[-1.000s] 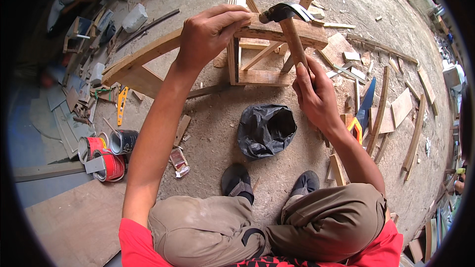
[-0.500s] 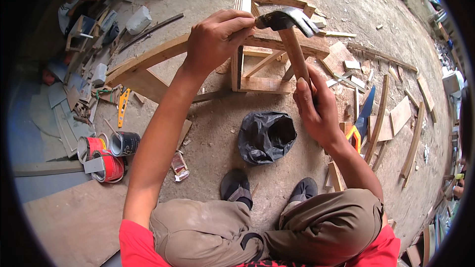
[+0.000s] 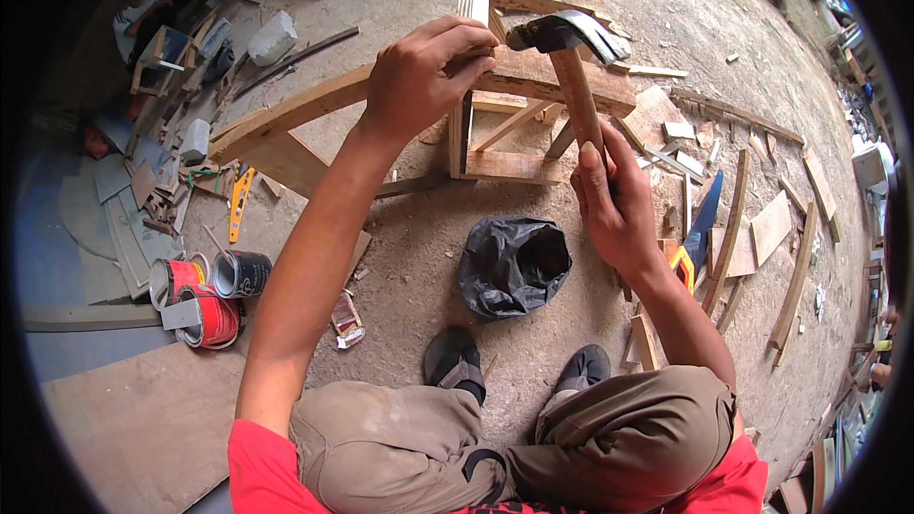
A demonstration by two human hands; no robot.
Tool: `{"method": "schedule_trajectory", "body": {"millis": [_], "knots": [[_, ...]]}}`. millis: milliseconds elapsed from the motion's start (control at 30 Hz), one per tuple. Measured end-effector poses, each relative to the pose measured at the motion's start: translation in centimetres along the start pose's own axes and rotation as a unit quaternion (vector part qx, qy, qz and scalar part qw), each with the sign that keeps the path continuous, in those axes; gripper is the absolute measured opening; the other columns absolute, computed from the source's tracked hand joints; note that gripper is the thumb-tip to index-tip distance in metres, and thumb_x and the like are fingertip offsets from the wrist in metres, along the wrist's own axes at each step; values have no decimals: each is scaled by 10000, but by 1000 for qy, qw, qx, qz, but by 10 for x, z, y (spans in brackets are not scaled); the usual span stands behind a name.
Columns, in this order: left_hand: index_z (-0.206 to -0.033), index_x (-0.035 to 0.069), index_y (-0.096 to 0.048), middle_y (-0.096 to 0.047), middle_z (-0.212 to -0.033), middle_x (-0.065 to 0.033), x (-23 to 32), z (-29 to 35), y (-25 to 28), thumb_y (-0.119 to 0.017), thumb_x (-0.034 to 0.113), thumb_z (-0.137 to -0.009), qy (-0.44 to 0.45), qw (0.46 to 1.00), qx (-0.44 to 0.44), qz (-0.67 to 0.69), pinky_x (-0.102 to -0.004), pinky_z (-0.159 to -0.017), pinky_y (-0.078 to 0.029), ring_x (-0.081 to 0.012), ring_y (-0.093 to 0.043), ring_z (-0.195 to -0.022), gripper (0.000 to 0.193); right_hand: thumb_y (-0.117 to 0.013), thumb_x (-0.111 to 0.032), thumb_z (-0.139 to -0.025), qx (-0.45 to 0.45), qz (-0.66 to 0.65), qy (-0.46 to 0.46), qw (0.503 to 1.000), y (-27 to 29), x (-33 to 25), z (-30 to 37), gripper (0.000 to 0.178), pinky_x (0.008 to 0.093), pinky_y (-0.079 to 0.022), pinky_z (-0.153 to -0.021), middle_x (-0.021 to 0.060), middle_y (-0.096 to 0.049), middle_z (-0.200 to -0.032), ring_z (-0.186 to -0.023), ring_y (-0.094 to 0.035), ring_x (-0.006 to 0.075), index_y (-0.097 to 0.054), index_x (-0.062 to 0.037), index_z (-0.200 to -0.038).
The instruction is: The person assembles a wooden chair by cutting a plank with a hand saw, fitting the seat and backrest, and securing the parts with a hammer and nails. The person works on the ground in a cluttered workshop.
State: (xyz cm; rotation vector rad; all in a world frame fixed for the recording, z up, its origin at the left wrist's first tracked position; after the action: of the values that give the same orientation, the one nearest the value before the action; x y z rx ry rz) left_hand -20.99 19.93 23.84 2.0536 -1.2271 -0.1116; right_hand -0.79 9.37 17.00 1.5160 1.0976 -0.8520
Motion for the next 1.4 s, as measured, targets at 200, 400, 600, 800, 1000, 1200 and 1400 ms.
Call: {"method": "schedule_trajectory", "body": {"millis": [200, 400, 600, 800, 1000, 1200, 1400], "knots": [[-936, 29, -724, -732, -969, -57, -2, 3, -1, -764, 49, -808, -22, 1000, 9, 15, -296, -757, -571, -188, -716, -860, 135, -516, -268, -1029, 13, 2, 21, 1000, 2, 0, 2, 431, 355, -495, -725, 183, -673, -872, -789, -657, 231, -484, -8, -1371], [-937, -3, -742, -737, -978, -66, -3, 1, 0, -750, 27, -819, -4, 999, -3, 49, -282, -765, -580, -162, -713, -873, 122, -521, -260, -1027, 15, -16, 11, 1000, 4, -3, 3, 414, 357, -496, -728, 194, -674, -897, -799, -654, 232, -501, 1, -1348], [-951, -17, -739, -740, -1003, -64, -10, -5, 1, -735, 36, -843, 32, 997, -28, 68, -270, -795, -572, -139, -705, -896, 120, -524, -272, -1029, 22, -33, 8, 999, 5, 1, 5, 418, 327, -480, -656, 148, -643, -783, -709, -602, 161, -502, 10, -1337], [-941, -15, -743, -738, -1010, -57, -22, -7, 1, -735, 38, -847, 52, 993, -41, 98, -272, -805, -571, -124, -699, -897, 109, -531, -292, -1027, 18, -27, 3, 999, 4, 4, 4, 436, 330, -474, -646, 139, -629, -756, -701, -594, 159, -502, 16, -1334], [-911, 12, -747, -737, -1000, -56, -11, -6, 0, -755, 36, -821, 10, 998, -25, 53, -280, -780, -578, -147, -711, -877, 93, -523, -300, -1030, 16, -25, -3, 1000, 5, 4, 4, 439, 332, -472, -640, 140, -627, -755, -693, -592, 160, -504, 15, -1334], [-901, 48, -739, -734, -993, -39, -1, 5, -3, -782, 67, -800, -20, 1000, 12, -8, -281, -740, -582, -163, -719, -853, 112, -531, -267, -1024, 9, -27, 5, 1000, -2, 2, 4, 421, 340, -470, -626, 152, -626, -758, -667, -598, 180, -502, 10, -1340], [-897, 47, -735, -732, -1005, -42, 2, 4, -3, -801, 67, -779, -37, 999, 31, -15, -283, -704, -585, -171, -724, -831, 136, -538, -241, -1019, -2, -2, 18, 1000, -1, -7, 4, 408, 350, -467, -607, 174, -615, -738, -652, -622, 209, -495, 3, -1343]]}}
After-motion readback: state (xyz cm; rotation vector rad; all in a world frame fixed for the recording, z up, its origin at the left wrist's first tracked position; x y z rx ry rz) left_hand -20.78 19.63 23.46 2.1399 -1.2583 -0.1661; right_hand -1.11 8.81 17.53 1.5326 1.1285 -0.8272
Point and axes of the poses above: each hand's wrist, its own z-axis away from the middle knuckle, its own y-axis out of the back of the hand, x = y × z, the point moved 6 cm from there along -z, towards the middle knuckle
